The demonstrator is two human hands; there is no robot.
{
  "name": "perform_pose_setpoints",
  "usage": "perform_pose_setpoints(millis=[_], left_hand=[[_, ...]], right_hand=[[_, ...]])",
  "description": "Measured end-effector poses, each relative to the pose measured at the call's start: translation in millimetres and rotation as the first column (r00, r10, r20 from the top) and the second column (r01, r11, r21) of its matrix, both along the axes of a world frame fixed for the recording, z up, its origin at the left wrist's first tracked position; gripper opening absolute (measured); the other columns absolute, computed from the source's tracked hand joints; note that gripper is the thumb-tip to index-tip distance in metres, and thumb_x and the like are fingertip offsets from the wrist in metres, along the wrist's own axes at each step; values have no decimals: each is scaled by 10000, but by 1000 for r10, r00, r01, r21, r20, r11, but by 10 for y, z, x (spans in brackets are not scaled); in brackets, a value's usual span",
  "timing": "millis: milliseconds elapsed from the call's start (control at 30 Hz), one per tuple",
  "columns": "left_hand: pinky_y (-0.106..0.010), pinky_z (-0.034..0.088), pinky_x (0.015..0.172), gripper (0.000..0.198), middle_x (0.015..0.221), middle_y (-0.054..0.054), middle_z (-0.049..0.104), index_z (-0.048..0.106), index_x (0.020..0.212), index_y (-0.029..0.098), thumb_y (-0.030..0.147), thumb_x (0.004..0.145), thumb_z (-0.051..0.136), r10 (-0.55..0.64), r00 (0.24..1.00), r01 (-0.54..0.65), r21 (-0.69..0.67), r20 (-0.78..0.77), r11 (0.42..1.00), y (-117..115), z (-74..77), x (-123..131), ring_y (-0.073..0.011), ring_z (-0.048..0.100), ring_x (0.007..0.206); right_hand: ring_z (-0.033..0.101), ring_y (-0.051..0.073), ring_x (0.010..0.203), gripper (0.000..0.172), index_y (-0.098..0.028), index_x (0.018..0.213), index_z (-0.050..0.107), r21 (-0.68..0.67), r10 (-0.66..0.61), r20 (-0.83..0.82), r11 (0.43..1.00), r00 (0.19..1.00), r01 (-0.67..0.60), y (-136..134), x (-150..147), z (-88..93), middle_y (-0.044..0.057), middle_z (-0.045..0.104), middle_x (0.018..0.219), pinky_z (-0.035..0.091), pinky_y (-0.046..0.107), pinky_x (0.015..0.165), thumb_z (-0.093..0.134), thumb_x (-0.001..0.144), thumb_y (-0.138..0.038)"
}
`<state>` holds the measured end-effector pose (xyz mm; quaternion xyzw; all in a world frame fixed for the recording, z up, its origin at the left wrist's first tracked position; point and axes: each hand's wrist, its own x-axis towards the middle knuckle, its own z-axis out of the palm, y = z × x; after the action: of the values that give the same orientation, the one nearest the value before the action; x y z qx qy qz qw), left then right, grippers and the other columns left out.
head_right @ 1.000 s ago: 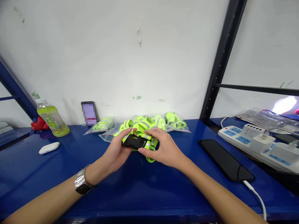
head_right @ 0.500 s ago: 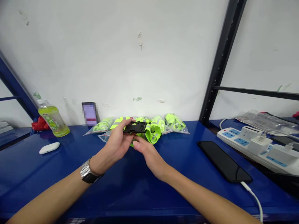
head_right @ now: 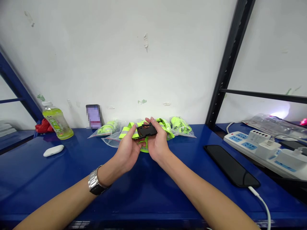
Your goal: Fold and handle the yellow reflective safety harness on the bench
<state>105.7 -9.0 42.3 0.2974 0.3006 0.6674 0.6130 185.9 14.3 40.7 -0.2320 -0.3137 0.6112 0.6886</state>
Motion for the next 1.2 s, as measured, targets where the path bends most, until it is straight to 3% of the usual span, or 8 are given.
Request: perform_pose_setpoints(millis=[167,333,500,633,800,1000,1100,1200], left_hand=[[-227,399,551,175,836,-9,657,610,904,173,319,814,640,57,998,-58,12,35,998,49,54,6,-118,574,654],[-233,442,603,96,828,24,648,582,860,217,255,802,648,87,989,-92,44,116,995,165,110,-135,-132,614,730],[-270,466,637,441,929,-78,670,645,947,178,584,775,633,-215,974,215,-11,-72,977,-51,-41,-160,-195,627,823],[-250,457,725,334,1042,-77,670,665,1009,191,448,796,680,-383,908,404,110,-171,908,-171,-143,-48,-189,606,945],[-211,443,757,187,919,-7,677,687,912,171,238,740,710,-227,972,215,156,62,964,11,-24,16,-119,598,862],[-235,478,757,47,844,-34,673,661,741,132,144,695,655,-127,977,119,54,170,991,142,208,-87,-121,618,756],[-219,483,668,56,688,5,620,612,663,143,102,693,636,-32,985,32,3,172,999,170,241,-104,-95,591,628],[-205,483,633,107,626,27,592,592,657,147,144,707,687,-3,991,1,19,135,1000,187,187,-74,-91,593,603]], right_hand=[[676,218,842,146,-242,744,561,34,-25,-133,999,991,29,30,80,19,20,701,801,566,381,758,670,726,-339],[687,212,864,92,-261,735,581,72,-130,-64,988,989,134,125,207,-62,-8,693,714,570,404,859,668,739,-291],[690,186,896,64,-250,767,607,73,-88,-15,993,996,89,171,220,-93,-10,718,795,586,351,851,661,769,-284],[693,202,878,65,-233,769,625,24,-25,-32,999,999,26,68,139,-55,10,722,820,598,358,823,656,780,-289],[670,197,945,48,-209,781,670,-53,17,-29,998,999,-19,-70,66,7,18,724,885,583,320,827,650,769,-251],[647,208,1033,82,-215,784,675,22,25,61,999,998,-27,-13,76,-55,17,725,924,550,336,900,679,758,-292],[653,206,1011,101,-221,775,659,87,-18,91,996,996,10,16,70,-102,15,718,888,549,343,907,683,763,-319],[655,166,942,85,-194,791,646,20,-95,-47,995,994,96,-11,65,-79,19,692,899,550,286,892,688,739,-246]])
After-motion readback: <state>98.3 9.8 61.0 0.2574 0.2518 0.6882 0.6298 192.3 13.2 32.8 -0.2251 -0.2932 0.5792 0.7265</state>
